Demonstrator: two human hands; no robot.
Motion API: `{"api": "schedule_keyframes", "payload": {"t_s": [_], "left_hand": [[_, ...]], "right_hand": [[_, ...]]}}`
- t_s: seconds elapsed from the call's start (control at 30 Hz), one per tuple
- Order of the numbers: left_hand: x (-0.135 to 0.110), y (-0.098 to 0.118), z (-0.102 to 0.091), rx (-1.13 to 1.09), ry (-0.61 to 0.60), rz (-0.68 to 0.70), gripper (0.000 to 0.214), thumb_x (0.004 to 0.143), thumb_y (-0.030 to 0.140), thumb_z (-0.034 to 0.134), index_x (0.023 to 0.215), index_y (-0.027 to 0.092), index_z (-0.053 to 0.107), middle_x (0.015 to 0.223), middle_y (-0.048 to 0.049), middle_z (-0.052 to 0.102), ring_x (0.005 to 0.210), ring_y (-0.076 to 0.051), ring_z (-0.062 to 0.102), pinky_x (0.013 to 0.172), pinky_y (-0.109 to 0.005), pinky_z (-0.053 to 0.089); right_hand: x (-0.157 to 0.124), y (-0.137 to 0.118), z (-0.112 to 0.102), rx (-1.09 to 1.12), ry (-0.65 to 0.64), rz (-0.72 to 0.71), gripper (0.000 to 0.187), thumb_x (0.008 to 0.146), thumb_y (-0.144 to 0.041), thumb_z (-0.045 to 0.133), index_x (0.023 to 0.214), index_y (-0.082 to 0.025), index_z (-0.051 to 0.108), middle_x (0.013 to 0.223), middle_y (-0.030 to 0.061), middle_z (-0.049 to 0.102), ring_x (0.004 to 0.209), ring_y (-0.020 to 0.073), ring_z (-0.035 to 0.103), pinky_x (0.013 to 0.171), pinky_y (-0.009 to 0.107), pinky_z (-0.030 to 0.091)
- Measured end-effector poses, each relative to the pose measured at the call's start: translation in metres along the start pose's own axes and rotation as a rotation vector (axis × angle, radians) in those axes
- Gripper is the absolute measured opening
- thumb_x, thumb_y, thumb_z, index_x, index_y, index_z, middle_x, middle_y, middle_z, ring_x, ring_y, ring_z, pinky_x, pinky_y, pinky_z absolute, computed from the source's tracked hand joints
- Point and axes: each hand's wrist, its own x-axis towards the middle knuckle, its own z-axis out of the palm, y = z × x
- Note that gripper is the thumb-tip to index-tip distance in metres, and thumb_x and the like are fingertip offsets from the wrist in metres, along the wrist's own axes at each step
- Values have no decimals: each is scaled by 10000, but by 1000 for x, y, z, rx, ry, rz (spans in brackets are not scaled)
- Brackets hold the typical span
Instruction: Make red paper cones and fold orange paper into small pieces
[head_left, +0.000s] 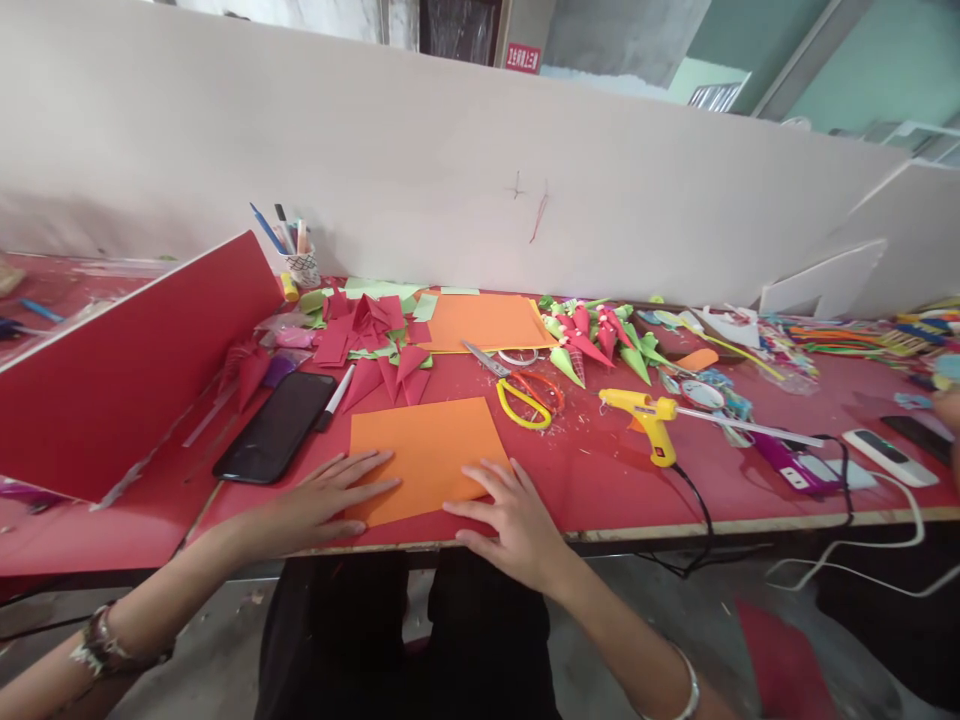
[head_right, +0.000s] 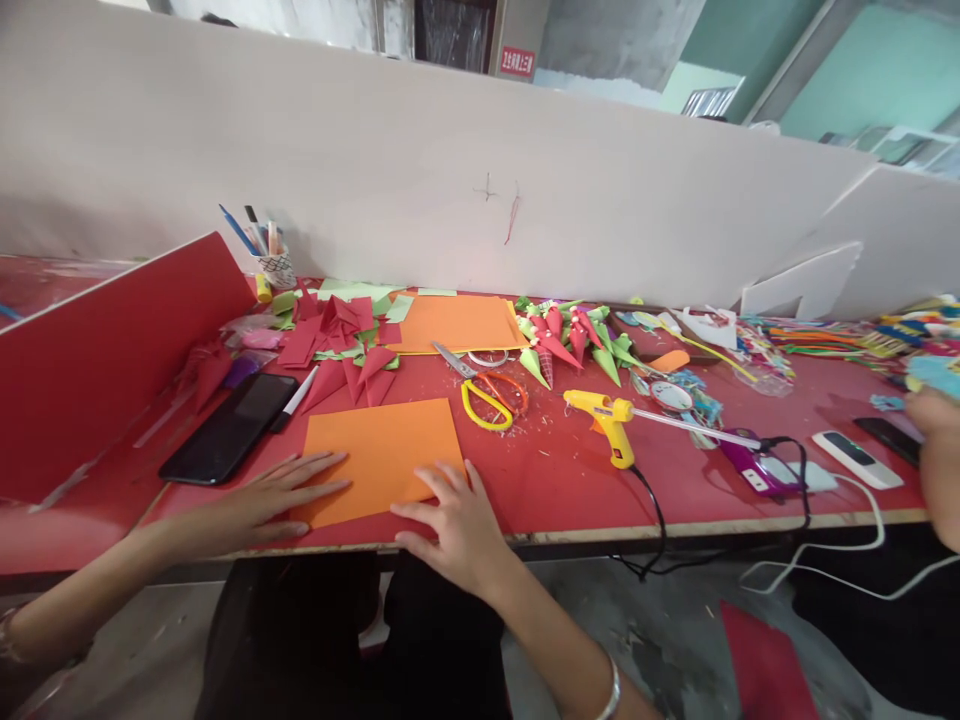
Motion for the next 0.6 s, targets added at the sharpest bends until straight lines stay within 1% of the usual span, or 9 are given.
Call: {"api": "schedule_keyframes", "payload": {"t_s": [0.1,0.17,0.23,0.37,0.47,0.5,0.53,0.6], "left_hand": [[-1,-6,-3,-42,-35,32,511,894,391,336,1361,375,131,1477,6,43,1331,-264,122,1049,-425,200],[-1,-10,-4,-67,-68,40,523,886,412,346,1361,382,129,1477,18,25,1334,-268,101,1053,-429,193],[-2,-14,-4,-92,-91,43,540,876,416,373,1359,389,133,1476,27,34,1334,-268,101,1052,-428,199],[0,-18,-7,-123,-90,46,568,858,389,428,1359,382,160,1473,17,86,1328,-265,141,1042,-421,230],[2,-16,-13,-107,-83,38,575,844,355,459,1354,376,194,1468,10,130,1321,-252,176,1038,-408,247],[3,-15,-16,-95,-84,38,575,836,344,472,1349,371,217,1463,6,155,1316,-247,196,1036,-400,255],[4,-12,-19,-79,-84,38,571,824,332,487,1341,364,247,1456,0,185,1307,-243,222,1032,-392,265],[6,-5,-24,-39,-69,36,560,791,316,521,1313,335,320,1433,-20,254,1279,-240,284,1020,-379,287]], "right_hand": [[-9,16,-5,-28,34,38,351,835,-536,381,1102,-405,567,1324,6,406,1226,249,318,1012,525,170],[-16,25,-8,-47,52,60,332,836,-515,398,1093,-402,576,1319,9,412,1223,257,324,1002,528,203],[-22,34,-10,-70,70,82,321,834,-493,417,1089,-392,584,1316,16,416,1222,270,328,990,525,242],[-30,48,-16,-131,103,95,283,820,-422,483,1074,-376,600,1324,20,409,1225,285,326,971,504,303],[-24,51,-19,-167,147,79,217,791,-336,552,987,-342,646,1300,27,435,1205,276,362,992,522,263],[-20,51,-20,-163,164,71,222,778,-316,573,988,-325,644,1285,36,449,1193,269,379,1000,526,247],[-14,50,-20,-145,172,56,256,766,-303,589,1020,-311,626,1275,44,458,1183,259,394,1005,515,250],[-1,47,-19,-76,151,-12,381,760,-298,602,1137,-289,549,1268,53,467,1171,228,414,987,439,318]]}}
